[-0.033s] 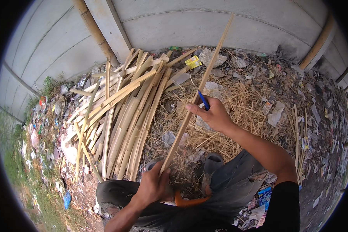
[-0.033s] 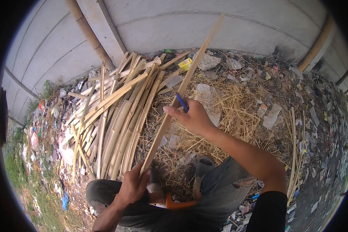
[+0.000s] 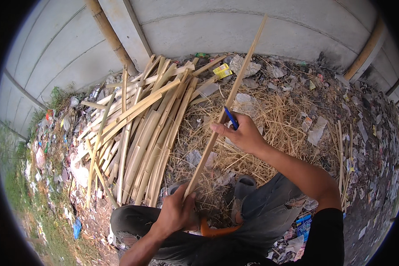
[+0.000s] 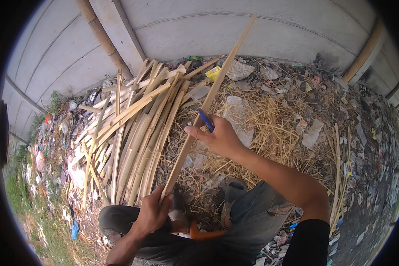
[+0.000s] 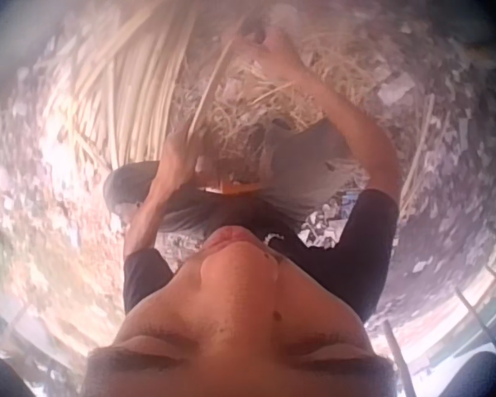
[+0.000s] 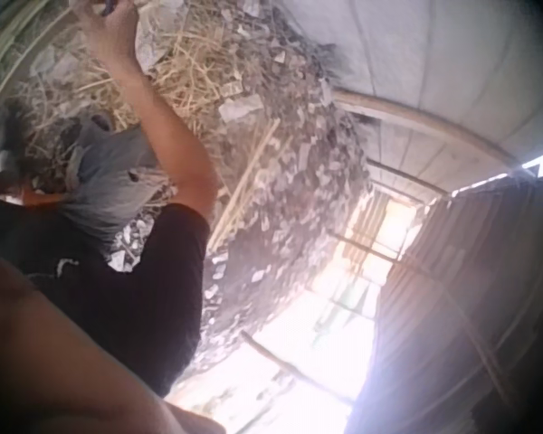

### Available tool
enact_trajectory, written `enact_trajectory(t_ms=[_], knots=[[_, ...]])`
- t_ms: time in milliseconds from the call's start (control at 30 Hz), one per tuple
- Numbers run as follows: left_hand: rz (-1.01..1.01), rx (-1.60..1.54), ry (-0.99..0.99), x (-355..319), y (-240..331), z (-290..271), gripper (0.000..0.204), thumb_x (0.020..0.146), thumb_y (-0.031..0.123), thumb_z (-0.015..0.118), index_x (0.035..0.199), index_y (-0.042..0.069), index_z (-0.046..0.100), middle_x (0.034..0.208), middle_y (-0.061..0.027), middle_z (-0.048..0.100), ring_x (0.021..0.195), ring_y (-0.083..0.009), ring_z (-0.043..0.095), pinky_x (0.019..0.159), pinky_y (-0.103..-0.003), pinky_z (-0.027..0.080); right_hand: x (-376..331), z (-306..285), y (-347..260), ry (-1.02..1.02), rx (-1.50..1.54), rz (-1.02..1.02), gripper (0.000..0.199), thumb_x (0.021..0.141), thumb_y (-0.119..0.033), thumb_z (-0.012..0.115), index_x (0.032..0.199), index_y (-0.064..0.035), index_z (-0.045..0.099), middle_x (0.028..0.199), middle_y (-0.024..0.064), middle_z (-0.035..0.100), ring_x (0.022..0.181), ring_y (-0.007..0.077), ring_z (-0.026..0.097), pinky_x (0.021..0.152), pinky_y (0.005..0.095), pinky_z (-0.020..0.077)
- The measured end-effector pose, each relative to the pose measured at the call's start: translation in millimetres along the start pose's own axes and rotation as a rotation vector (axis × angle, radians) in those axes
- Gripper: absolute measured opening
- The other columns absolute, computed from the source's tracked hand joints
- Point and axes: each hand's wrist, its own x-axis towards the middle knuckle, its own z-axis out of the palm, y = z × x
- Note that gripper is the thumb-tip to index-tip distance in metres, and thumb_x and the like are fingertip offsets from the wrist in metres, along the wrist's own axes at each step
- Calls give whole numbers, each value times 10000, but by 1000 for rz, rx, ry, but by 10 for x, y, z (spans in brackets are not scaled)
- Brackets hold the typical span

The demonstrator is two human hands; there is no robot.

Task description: The person sits on the ground and uses a blue utility knife to shave thin strips from a long bamboo pole. They repeatedly run the blade along the length of the pole to smooth its surface, holding the pole with their left hand and the knife with their right.

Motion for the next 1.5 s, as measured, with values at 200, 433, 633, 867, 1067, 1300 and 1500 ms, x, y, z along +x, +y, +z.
enact_trajectory(t_ms=[200,433,633,867,1067,1300,1500], knots=[[-61,-111,-37,10,-2,-21,226,1069,211,573,1119,-8,602,720,-16,596,613,-95,554,570,-296,461,-197,253,-175,-112,-119,-147,594,951,-574,685,1089,1,631,681,112,617,650,296,666,630,427,514],[-167,-260,-2,33,96,-101,228,1074,238,575,1087,10,592,738,-13,612,658,-91,583,598,-288,472,-348,344,-225,-207,-187,-281,406,1077,-390,527,1106,0,640,686,195,659,616,441,654,580,499,504],[-138,-295,14,-25,47,-117,229,1076,256,592,1078,28,572,727,25,576,608,-47,526,539,-238,427,-63,174,-115,-19,-133,-245,396,1117,-350,476,1087,6,646,686,151,617,587,324,605,583,418,470],[-21,-118,7,-28,-2,-66,227,1064,253,606,1082,27,599,735,-2,618,641,-80,581,594,-277,477,-81,66,-296,-84,-188,-144,495,1056,-463,584,958,11,690,642,137,602,557,283,595,575,404,468],[-7,-61,7,-35,57,-86,221,1059,247,601,1073,26,609,737,-25,631,655,-124,612,622,-315,497,-166,69,-314,-215,-225,-32,490,1058,-441,580,993,29,703,647,168,617,563,289,582,577,432,448],[-11,-59,2,-25,110,-91,198,1053,212,598,1082,16,606,741,-41,627,660,-135,593,623,-328,483,-101,-65,-284,-190,-165,4,498,1060,-450,567,974,20,707,642,147,612,576,291,582,598,443,449],[-89,-68,-11,-24,39,-107,191,1055,196,591,1083,8,599,748,-48,615,687,-126,586,635,-323,479,-232,125,-414,-303,-258,-24,533,1049,-477,569,901,18,702,620,143,606,590,284,608,614,440,465]])
